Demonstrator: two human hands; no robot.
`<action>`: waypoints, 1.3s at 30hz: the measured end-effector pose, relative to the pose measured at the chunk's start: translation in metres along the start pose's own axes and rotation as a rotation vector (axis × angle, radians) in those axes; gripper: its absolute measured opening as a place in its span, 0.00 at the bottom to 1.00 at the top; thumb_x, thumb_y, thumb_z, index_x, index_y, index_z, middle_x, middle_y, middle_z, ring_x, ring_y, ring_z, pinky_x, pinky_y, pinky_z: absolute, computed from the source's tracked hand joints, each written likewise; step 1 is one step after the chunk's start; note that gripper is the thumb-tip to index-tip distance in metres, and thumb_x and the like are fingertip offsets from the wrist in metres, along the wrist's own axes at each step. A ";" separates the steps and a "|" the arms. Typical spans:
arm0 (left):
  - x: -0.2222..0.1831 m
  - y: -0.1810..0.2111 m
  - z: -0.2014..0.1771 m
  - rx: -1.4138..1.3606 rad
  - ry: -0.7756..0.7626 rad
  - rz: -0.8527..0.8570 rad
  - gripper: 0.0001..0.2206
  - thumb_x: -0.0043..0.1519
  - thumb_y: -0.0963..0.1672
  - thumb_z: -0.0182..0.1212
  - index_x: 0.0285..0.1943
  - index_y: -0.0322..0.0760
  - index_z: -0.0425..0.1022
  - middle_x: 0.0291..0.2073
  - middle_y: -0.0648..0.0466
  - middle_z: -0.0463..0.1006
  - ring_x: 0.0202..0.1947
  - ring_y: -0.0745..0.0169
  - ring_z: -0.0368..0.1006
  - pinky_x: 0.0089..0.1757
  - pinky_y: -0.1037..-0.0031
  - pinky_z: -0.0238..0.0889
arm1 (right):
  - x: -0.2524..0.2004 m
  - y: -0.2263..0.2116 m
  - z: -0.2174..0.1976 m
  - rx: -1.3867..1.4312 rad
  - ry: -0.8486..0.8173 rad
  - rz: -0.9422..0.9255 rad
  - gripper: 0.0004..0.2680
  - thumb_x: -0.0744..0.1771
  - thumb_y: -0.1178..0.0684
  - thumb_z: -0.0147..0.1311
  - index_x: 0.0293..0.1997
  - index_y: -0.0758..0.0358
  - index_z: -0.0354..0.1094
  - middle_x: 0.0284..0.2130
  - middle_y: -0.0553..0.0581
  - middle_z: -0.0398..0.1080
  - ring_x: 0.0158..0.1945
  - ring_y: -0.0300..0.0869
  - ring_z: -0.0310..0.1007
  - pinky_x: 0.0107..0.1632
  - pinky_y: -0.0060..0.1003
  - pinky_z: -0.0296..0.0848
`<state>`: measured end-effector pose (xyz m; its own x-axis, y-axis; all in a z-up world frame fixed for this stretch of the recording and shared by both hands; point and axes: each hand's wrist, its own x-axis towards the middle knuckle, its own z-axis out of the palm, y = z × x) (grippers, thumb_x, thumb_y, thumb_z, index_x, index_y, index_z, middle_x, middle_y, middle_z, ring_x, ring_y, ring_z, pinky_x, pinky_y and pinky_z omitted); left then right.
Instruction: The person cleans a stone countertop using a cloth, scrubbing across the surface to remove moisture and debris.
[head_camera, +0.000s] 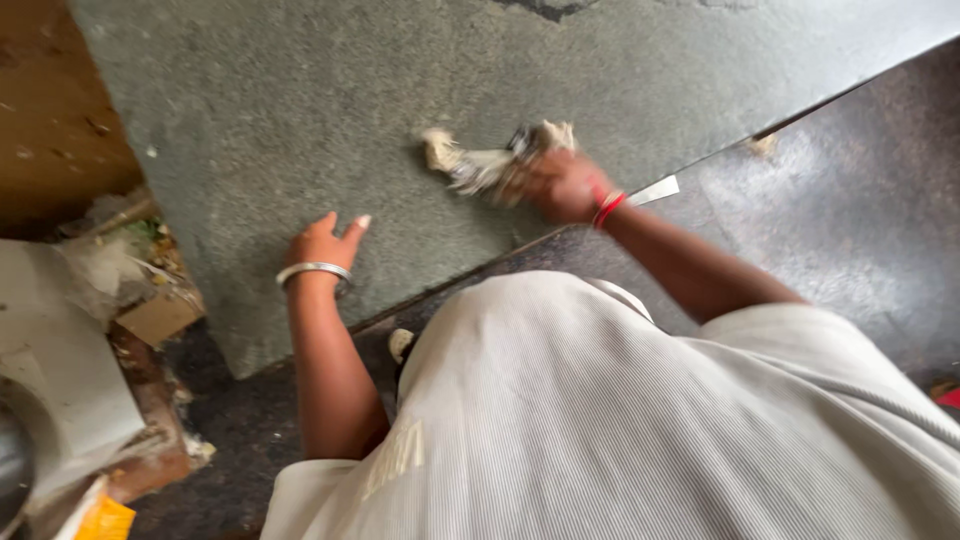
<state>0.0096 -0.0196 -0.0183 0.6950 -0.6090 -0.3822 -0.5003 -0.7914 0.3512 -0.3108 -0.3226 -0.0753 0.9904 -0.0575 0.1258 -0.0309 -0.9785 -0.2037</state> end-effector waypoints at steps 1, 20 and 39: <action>0.000 0.002 0.005 0.008 0.032 0.021 0.37 0.60 0.63 0.59 0.69 0.37 0.70 0.63 0.39 0.71 0.63 0.36 0.67 0.58 0.53 0.61 | -0.019 0.041 -0.005 -0.215 0.030 0.061 0.14 0.65 0.52 0.52 0.58 0.51 0.72 0.59 0.57 0.70 0.63 0.50 0.67 0.65 0.47 0.64; -0.014 0.031 0.018 0.170 -0.063 -0.163 0.40 0.58 0.66 0.50 0.75 0.49 0.58 0.68 0.48 0.64 0.66 0.34 0.61 0.63 0.32 0.31 | -0.051 0.031 0.001 -0.168 0.365 0.614 0.15 0.59 0.54 0.61 0.49 0.55 0.73 0.46 0.61 0.72 0.51 0.57 0.67 0.54 0.55 0.65; -0.098 0.112 -0.016 -0.404 -0.552 0.796 0.20 0.61 0.50 0.65 0.59 0.39 0.79 0.46 0.48 0.85 0.49 0.58 0.83 0.48 0.69 0.74 | -0.146 -0.147 -0.002 1.376 1.756 1.051 0.06 0.65 0.64 0.47 0.41 0.61 0.68 0.35 0.53 0.73 0.36 0.43 0.75 0.41 0.41 0.79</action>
<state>-0.1060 -0.0477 0.0723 -0.1421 -0.9659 -0.2162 -0.4291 -0.1367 0.8928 -0.4510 -0.1703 -0.0620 -0.2571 -0.9444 -0.2052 0.5525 0.0306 -0.8329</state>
